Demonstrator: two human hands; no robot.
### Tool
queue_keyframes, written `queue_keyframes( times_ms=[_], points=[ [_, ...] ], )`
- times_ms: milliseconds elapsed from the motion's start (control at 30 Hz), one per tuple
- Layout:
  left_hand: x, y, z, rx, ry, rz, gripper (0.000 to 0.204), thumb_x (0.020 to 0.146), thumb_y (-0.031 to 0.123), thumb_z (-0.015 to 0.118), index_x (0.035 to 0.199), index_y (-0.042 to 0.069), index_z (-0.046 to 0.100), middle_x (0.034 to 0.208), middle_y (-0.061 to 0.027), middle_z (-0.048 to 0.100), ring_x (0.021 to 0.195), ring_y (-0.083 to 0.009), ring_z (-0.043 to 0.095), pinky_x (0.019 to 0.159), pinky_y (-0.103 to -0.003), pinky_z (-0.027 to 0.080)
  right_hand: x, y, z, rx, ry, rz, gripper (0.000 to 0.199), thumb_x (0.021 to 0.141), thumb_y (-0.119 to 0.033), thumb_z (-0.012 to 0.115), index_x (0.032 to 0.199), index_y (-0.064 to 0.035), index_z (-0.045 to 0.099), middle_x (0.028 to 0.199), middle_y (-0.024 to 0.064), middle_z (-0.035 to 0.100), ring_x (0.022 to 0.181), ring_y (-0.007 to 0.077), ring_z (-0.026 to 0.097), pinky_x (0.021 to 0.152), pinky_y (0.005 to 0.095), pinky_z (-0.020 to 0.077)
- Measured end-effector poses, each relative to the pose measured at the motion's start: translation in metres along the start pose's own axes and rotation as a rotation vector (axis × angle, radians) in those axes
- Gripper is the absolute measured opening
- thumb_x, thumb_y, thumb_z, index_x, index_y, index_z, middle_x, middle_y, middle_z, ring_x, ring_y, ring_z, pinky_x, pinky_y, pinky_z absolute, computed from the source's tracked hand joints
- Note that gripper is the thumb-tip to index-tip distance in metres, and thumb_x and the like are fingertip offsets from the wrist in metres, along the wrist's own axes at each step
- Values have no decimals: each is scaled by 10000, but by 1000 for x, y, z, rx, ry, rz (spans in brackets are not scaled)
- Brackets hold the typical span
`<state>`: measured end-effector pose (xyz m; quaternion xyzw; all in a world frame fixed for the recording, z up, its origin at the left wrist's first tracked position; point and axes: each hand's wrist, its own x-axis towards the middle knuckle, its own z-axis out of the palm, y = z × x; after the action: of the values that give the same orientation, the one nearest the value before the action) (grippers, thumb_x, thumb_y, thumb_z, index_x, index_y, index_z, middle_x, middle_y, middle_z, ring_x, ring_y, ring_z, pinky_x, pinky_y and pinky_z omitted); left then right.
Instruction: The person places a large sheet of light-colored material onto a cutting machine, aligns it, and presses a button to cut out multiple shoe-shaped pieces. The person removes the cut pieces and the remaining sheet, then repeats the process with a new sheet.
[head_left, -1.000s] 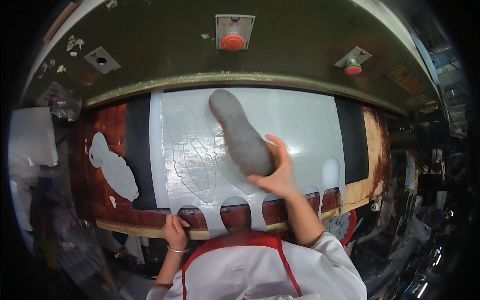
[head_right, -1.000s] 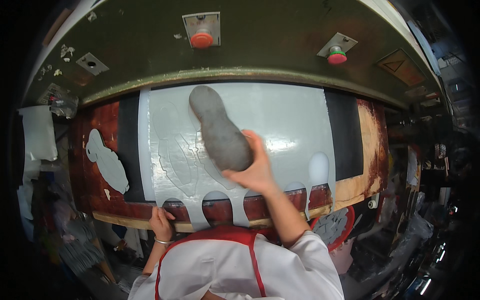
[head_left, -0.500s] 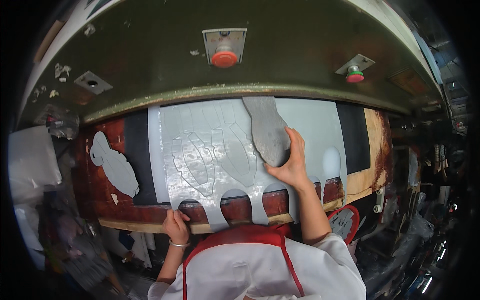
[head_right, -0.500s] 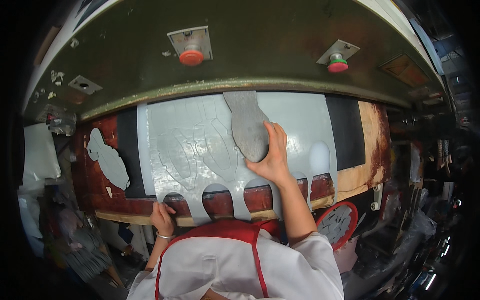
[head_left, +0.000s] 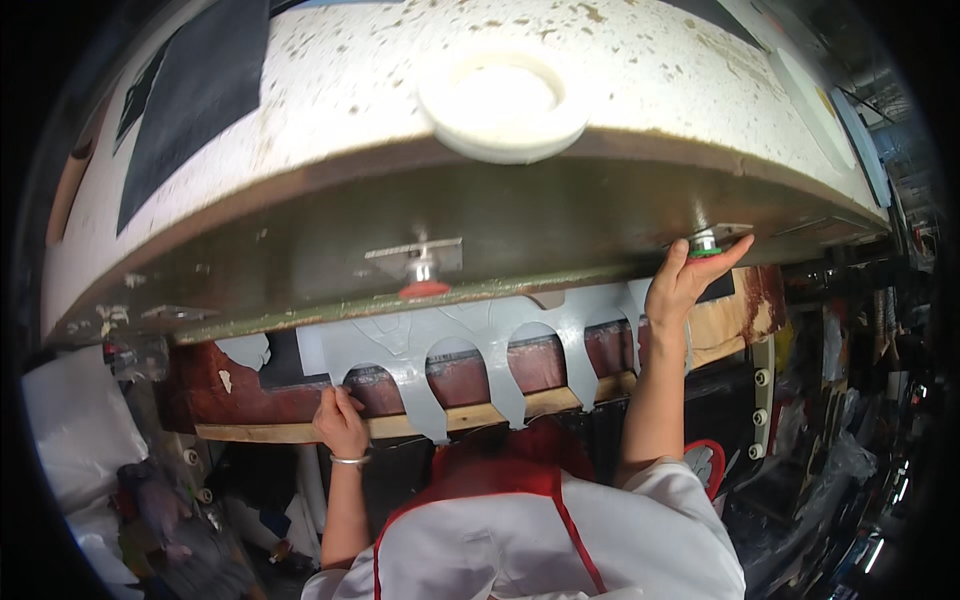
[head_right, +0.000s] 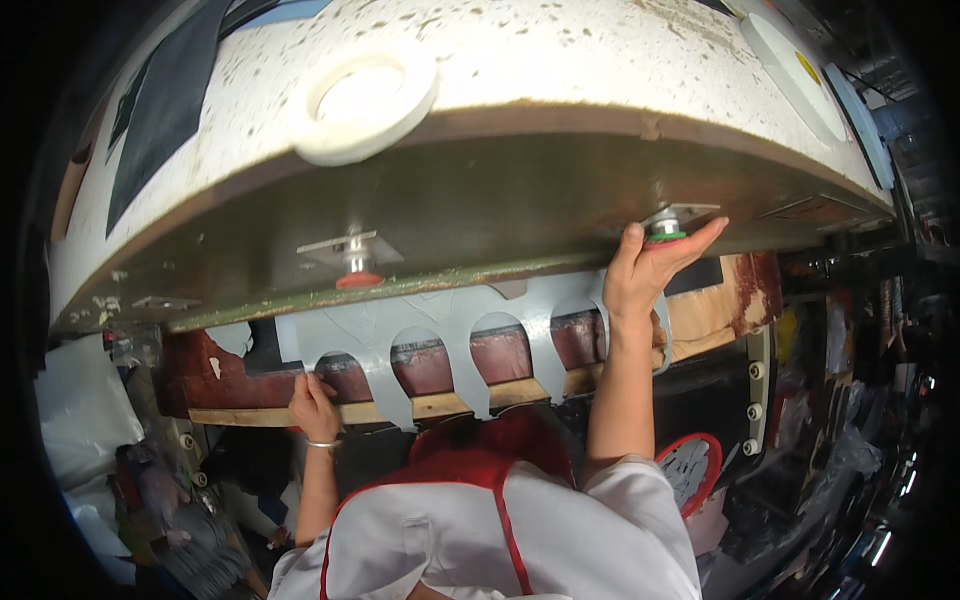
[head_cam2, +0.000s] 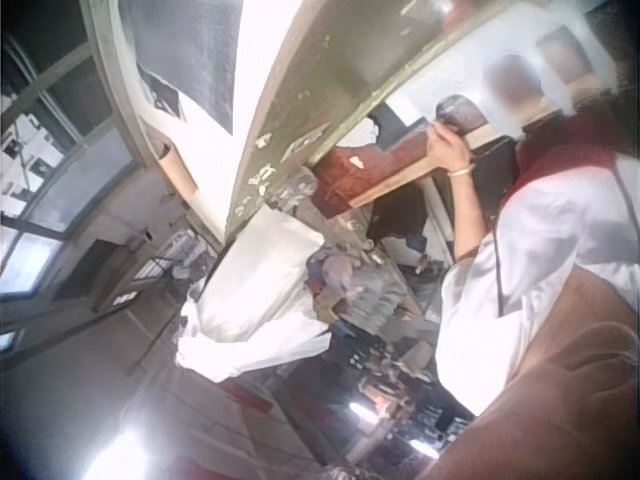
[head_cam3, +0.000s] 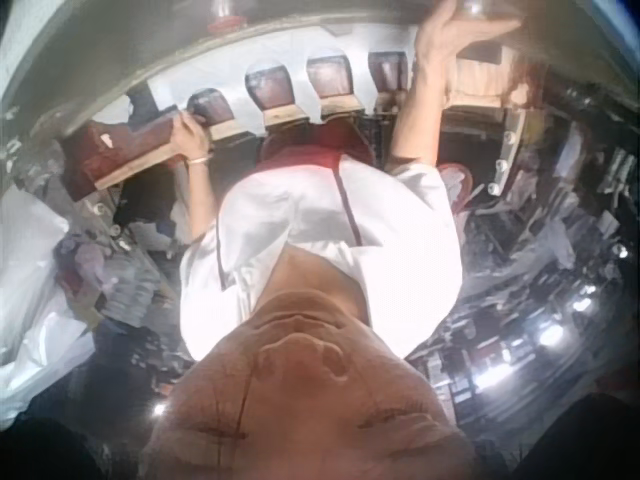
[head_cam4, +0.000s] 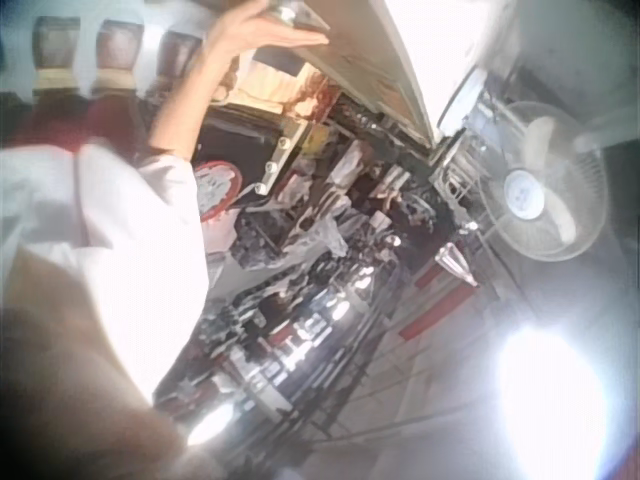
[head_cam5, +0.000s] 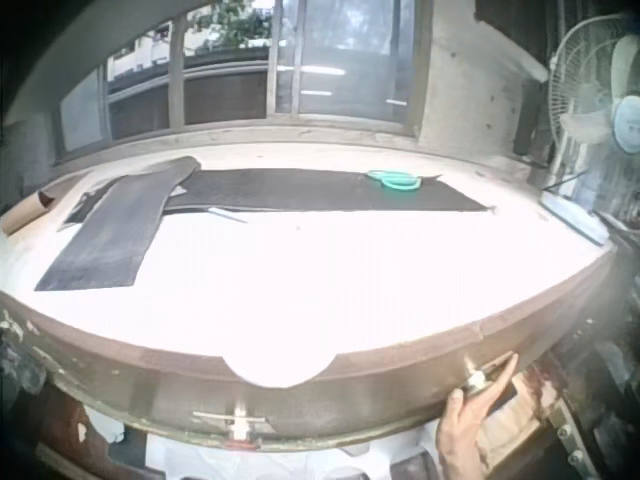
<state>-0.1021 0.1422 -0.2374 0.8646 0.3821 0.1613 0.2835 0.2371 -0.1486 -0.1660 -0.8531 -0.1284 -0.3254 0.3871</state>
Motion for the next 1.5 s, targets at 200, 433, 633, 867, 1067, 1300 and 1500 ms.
queue_keyframes(
  times_ms=[200, 433, 633, 867, 1067, 1300, 1500],
  points=[
    [21, 7, 0, 17, -1, -86, 251, 980, 187, 466, 794, 48, 562, 536, -71, 571, 498, -255, 586, 495, -370, 437, -23, 17, -16, -115, -120, 68, 953, 857, -323, 660, 1452, 73, 31, 1493, 323, 75, 1391, 458, 110, 1129, 513, 124],
    [16, -3, 1, -64, -5, -154, 308, 971, 240, 520, 751, 35, 587, 527, -68, 578, 476, -177, 594, 480, -318, 435, -108, 45, -51, 17, -404, 731, 380, 830, -231, 705, 1054, 67, 633, 734, 152, 662, 693, 285, 643, 695, 380, 498],
    [-6, -17, 4, -244, 31, -97, 329, 990, 239, 477, 744, 27, 528, 564, -81, 594, 521, -165, 590, 528, -313, 441, -132, 62, -75, 69, -478, 519, 332, 903, -258, 613, 725, 22, 631, 573, 139, 580, 494, 234, 511, 537, 356, 427],
    [-81, -18, -35, -321, -22, -84, 295, 999, 245, 433, 807, 31, 500, 611, -110, 636, 543, -193, 603, 578, -325, 456, -137, 5, -135, -139, -242, 363, 354, 743, -121, 757, 1045, 15, 634, 1014, 160, 641, 917, 281, 587, 756, 383, 481],
    [-122, -28, -61, -75, -279, -276, 311, 994, 271, 443, 792, 41, 496, 505, -94, 599, 479, -247, 609, 521, -359, 452, -176, -76, -85, 19, -775, -117, 913, 540, -225, 865, 1342, -78, 452, 1348, 274, 377, 1258, 508, 306, 1018, 507, 354],
    [-203, -51, -62, -386, -78, -279, 307, 1010, 219, 438, 761, 43, 463, 530, -32, 515, 455, -124, 545, 457, -278, 410, -193, -65, -146, 310, -818, 285, 878, 530, -158, 856, 1310, -60, 467, 1294, 207, 471, 1207, 336, 472, 1002, 425, 405],
    [-220, -59, -69, -405, -128, -257, 284, 1010, 188, 444, 767, 42, 432, 559, -20, 458, 463, -104, 529, 453, -263, 404, -158, -39, -164, 293, -768, 437, 890, 539, -99, 843, 1313, -62, 406, 1304, 178, 486, 1208, 295, 473, 1007, 386, 387]
  ],
)
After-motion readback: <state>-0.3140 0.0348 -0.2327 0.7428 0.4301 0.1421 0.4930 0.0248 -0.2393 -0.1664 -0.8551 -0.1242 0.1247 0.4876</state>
